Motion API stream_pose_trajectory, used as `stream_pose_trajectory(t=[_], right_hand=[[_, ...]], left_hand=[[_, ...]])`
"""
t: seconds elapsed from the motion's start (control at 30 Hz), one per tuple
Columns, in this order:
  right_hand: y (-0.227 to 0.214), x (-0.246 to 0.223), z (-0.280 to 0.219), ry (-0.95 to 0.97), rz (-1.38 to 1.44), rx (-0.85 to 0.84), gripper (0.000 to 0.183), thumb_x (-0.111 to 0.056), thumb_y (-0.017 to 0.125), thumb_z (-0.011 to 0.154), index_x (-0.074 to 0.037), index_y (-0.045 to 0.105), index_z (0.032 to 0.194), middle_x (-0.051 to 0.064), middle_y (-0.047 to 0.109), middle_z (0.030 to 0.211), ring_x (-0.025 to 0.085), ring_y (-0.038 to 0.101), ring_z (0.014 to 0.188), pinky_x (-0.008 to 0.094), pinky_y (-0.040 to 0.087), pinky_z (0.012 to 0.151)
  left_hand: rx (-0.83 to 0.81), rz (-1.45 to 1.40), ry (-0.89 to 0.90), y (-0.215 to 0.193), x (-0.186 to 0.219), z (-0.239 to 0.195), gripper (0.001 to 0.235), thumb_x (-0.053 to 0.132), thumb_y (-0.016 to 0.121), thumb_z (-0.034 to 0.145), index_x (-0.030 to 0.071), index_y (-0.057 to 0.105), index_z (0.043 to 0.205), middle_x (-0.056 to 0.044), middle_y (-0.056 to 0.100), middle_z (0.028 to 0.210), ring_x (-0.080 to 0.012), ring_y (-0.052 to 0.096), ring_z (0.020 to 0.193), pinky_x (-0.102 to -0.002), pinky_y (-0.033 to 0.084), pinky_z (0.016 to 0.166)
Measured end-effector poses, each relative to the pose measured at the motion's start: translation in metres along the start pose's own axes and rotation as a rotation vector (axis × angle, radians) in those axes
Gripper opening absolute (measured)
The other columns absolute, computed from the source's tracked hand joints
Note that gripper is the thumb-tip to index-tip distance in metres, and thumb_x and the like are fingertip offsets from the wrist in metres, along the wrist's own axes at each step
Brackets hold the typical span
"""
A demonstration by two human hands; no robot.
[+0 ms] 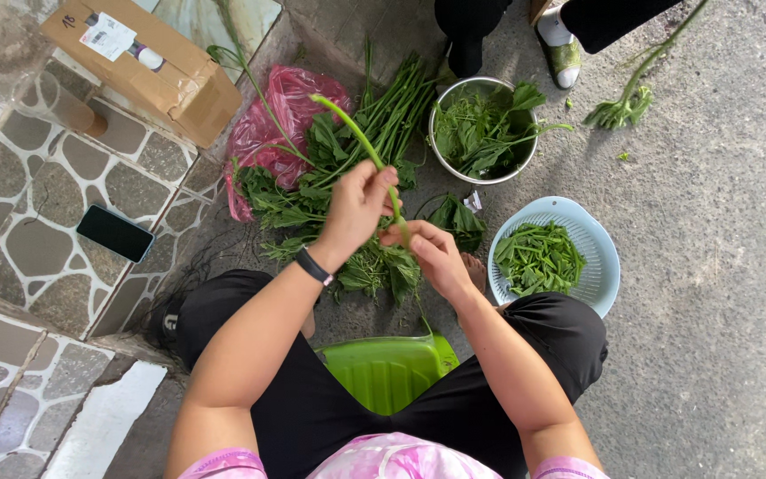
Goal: The person sits on a low stool and plucks leaves from green vegetable stems by hand. They place the separated leaves into a blue colander and discard the stems onto the ground. Another person assists by adding more vegetables to a metal bowl nearby.
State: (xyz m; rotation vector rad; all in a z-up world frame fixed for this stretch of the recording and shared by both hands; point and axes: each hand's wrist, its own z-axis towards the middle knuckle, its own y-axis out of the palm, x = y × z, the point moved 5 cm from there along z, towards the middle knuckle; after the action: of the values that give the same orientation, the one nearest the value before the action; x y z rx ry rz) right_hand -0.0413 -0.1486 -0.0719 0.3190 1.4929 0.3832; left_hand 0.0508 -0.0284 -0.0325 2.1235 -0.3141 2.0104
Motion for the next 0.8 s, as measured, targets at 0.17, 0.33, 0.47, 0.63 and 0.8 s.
stream_pose_trajectory(t=[0.17, 0.33, 0.47, 0.63, 0.8], right_hand=[[0.005, -0.018, 0.001, 0.077, -0.158, 0.172, 0.013, -0.007, 0.065, 0.096, 0.003, 0.074, 0.095, 0.011, 0.074, 0.077, 0.008, 0.062, 0.073, 0.022, 0.050, 0.067], [0.004, -0.021, 0.001, 0.087, -0.220, 0.196, 0.007, -0.005, 0.069, 0.094, 0.000, 0.074, 0.091, 0.006, 0.070, 0.071, 0.006, 0.057, 0.071, 0.021, 0.048, 0.065], [0.004, -0.021, 0.000, 0.068, -0.179, 0.170, 0.008, -0.003, 0.069, 0.090, 0.000, 0.075, 0.087, 0.009, 0.071, 0.076, 0.008, 0.056, 0.072, 0.022, 0.046, 0.069], [-0.001, -0.012, -0.002, 0.020, -0.115, 0.124, 0.009, 0.000, 0.067, 0.087, 0.002, 0.072, 0.080, 0.016, 0.072, 0.086, 0.014, 0.060, 0.078, 0.025, 0.047, 0.072], [0.011, -0.024, -0.002, -0.046, -0.084, 0.058, 0.010, 0.000, 0.066, 0.083, 0.004, 0.069, 0.075, 0.024, 0.072, 0.097, 0.024, 0.064, 0.089, 0.032, 0.048, 0.081]], left_hand=[[-0.183, 0.137, 0.031, 0.015, 0.001, -0.010, 0.021, 0.016, 0.058, 0.103, -0.003, 0.065, 0.097, -0.019, 0.065, 0.080, -0.0310, 0.074, 0.071, -0.039, 0.065, 0.055], [-0.206, 0.167, -0.044, 0.014, -0.012, -0.012, 0.022, 0.014, 0.056, 0.105, -0.004, 0.066, 0.096, -0.015, 0.065, 0.076, -0.0179, 0.071, 0.060, -0.027, 0.065, 0.051], [-0.111, 0.110, -0.011, 0.005, -0.014, -0.002, 0.028, 0.020, 0.057, 0.105, -0.005, 0.066, 0.095, -0.018, 0.067, 0.077, -0.0251, 0.074, 0.066, -0.034, 0.066, 0.054], [-0.009, 0.073, -0.012, 0.001, -0.006, -0.003, 0.029, 0.021, 0.060, 0.103, -0.006, 0.068, 0.093, -0.024, 0.072, 0.082, -0.0286, 0.075, 0.073, -0.036, 0.066, 0.059], [0.017, 0.013, -0.142, -0.012, 0.009, -0.001, 0.027, 0.024, 0.054, 0.107, -0.001, 0.063, 0.101, -0.020, 0.068, 0.086, -0.0269, 0.075, 0.077, -0.036, 0.068, 0.066]])
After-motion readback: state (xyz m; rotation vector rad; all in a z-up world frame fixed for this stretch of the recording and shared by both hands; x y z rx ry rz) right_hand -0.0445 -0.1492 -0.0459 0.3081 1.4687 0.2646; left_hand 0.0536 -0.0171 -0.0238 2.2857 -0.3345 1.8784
